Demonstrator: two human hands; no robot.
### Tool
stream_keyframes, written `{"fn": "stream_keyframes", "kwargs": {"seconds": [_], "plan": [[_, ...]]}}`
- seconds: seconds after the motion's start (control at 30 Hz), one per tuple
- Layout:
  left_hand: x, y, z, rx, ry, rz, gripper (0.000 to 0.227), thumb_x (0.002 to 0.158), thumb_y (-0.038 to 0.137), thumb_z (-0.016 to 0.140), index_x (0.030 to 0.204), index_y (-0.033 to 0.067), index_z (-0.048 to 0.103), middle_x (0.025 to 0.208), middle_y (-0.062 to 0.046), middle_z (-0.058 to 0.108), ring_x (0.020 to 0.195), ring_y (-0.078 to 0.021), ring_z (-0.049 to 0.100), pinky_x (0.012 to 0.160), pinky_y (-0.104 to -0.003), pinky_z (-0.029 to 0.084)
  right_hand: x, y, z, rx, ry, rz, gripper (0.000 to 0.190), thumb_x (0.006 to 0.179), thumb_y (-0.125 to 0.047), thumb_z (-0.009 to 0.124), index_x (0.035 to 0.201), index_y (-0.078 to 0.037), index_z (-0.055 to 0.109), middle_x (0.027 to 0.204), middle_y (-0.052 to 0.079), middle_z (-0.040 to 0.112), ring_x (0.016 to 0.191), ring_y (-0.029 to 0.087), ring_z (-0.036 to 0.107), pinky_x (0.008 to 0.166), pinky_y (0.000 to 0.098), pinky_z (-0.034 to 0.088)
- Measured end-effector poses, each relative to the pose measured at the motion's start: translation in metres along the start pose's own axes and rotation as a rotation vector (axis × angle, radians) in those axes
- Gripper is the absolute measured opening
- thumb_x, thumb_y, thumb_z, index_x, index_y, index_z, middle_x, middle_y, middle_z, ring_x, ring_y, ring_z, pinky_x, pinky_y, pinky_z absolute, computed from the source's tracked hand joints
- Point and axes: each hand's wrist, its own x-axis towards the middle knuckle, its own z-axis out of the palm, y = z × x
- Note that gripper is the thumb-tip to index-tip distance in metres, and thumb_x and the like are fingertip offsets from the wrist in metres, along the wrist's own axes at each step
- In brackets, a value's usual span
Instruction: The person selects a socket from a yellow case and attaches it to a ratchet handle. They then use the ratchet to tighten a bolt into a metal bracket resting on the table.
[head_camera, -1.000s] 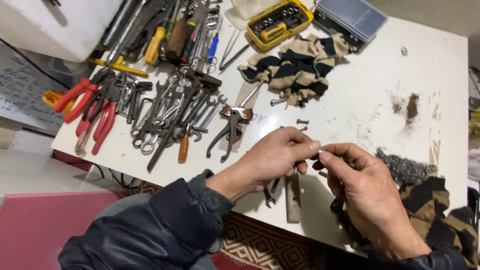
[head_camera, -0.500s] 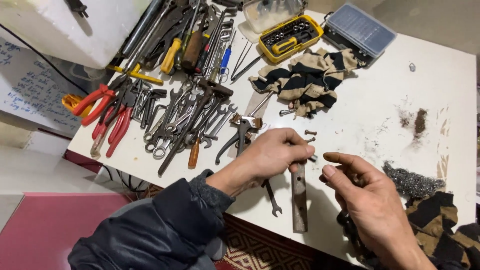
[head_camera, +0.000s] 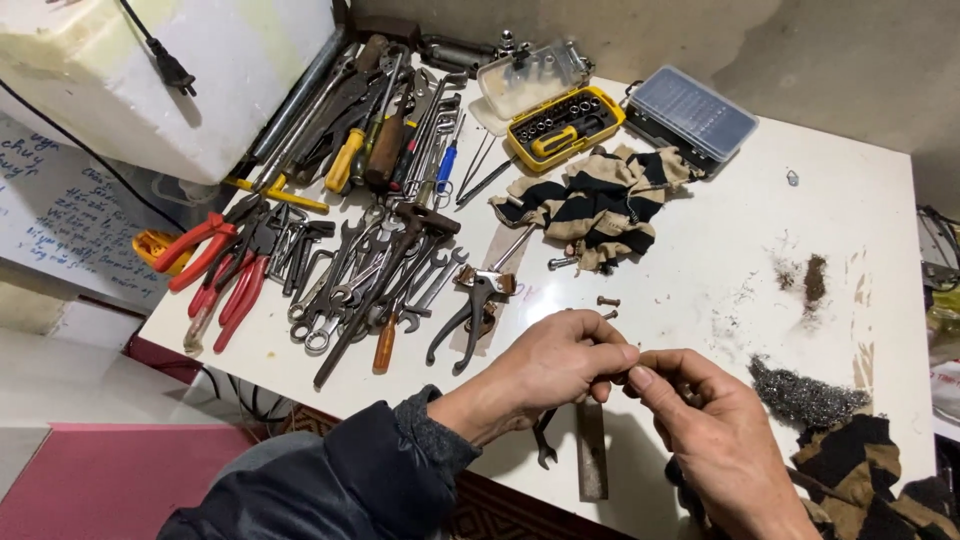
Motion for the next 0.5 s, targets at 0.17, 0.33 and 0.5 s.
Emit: {"fn": "stream_keyframes", "kwargs": {"seconds": [0.17,0.33,0.5], "plan": [[0.013,-0.017,-0.001,-0.198,-0.039,0.036,0.013,0.095,0.015,0.070,0.095,0.0043,0.063,0.080,-0.010,0.066,0.060,-0.0109,0.054,0.054,-0.024,0.045,0.002,0.004,0.000,-0.003,0.005,-0.033,0.018,0.096,-0.008,0.071,0.104,0.005,0.081,0.067,0.015,0.055,0.052,0.020,0.031,0.047,0.0331,0.024],[0.005,-0.016,0.002,-0.176,-0.051,-0.014,0.018,0.097,0.022,0.065,0.103,0.0054,0.063,0.085,-0.007,0.067,0.062,-0.0083,0.053,0.052,-0.022,0.040,-0.005,-0.006,0.002,-0.146,0.042,0.019,0.019,0.095,-0.013,0.072,0.105,0.000,0.082,0.078,0.013,0.067,0.066,0.022,0.045,0.065,0.0347,0.037],[-0.007,-0.016,0.010,-0.183,-0.035,-0.172,0.022,0.104,0.031,0.056,0.110,0.0109,0.061,0.069,-0.002,0.060,0.049,-0.0072,0.042,0.049,-0.023,0.035,0.004,0.014,-0.004,-0.287,-0.007,-0.101,0.022,0.090,-0.018,0.072,0.104,-0.005,0.083,0.091,0.007,0.083,0.084,0.016,0.069,0.079,0.0292,0.050]]}}
